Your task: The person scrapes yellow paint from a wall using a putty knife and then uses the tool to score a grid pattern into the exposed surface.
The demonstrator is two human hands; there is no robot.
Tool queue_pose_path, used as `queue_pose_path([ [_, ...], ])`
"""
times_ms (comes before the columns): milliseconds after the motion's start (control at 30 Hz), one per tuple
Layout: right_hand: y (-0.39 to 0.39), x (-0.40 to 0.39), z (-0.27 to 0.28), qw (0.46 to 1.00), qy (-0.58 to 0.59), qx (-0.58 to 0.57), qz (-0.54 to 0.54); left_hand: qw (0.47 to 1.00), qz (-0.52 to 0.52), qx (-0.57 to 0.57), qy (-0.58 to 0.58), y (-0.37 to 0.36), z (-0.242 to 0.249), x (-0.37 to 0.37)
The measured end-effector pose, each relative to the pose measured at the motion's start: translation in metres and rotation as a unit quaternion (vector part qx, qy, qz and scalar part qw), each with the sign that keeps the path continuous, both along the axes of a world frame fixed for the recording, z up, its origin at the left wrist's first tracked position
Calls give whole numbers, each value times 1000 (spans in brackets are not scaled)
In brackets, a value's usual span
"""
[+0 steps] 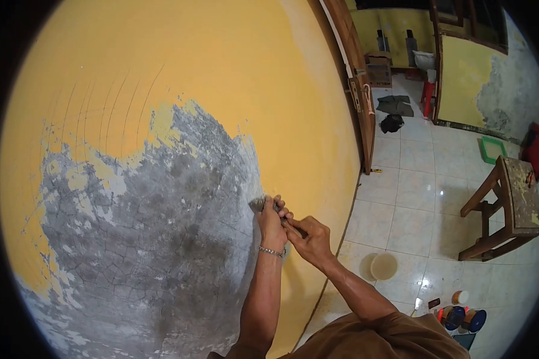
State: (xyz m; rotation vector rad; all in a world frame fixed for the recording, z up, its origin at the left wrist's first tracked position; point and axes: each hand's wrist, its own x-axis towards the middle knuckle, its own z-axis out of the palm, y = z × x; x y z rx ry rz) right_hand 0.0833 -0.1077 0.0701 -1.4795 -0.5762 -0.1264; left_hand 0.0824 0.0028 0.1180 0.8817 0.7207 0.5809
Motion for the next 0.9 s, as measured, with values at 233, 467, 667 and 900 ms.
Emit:
queue_pose_path([
  [233, -15, 13, 8, 1000, -12, -9, 5, 998, -12, -63, -18, 1, -21, -2],
  [467, -20, -64, -66, 990, 51, 4, 131, 998, 55, -10, -15, -14, -74, -78],
  [667, 4, -101, -79, 996, 38, 0, 80, 996, -11, 31, 86, 4, -74, -102],
  [900, 29, -37, -54, 999, 43, 27, 20, 982, -105, 139, 76, 18, -26, -21],
])
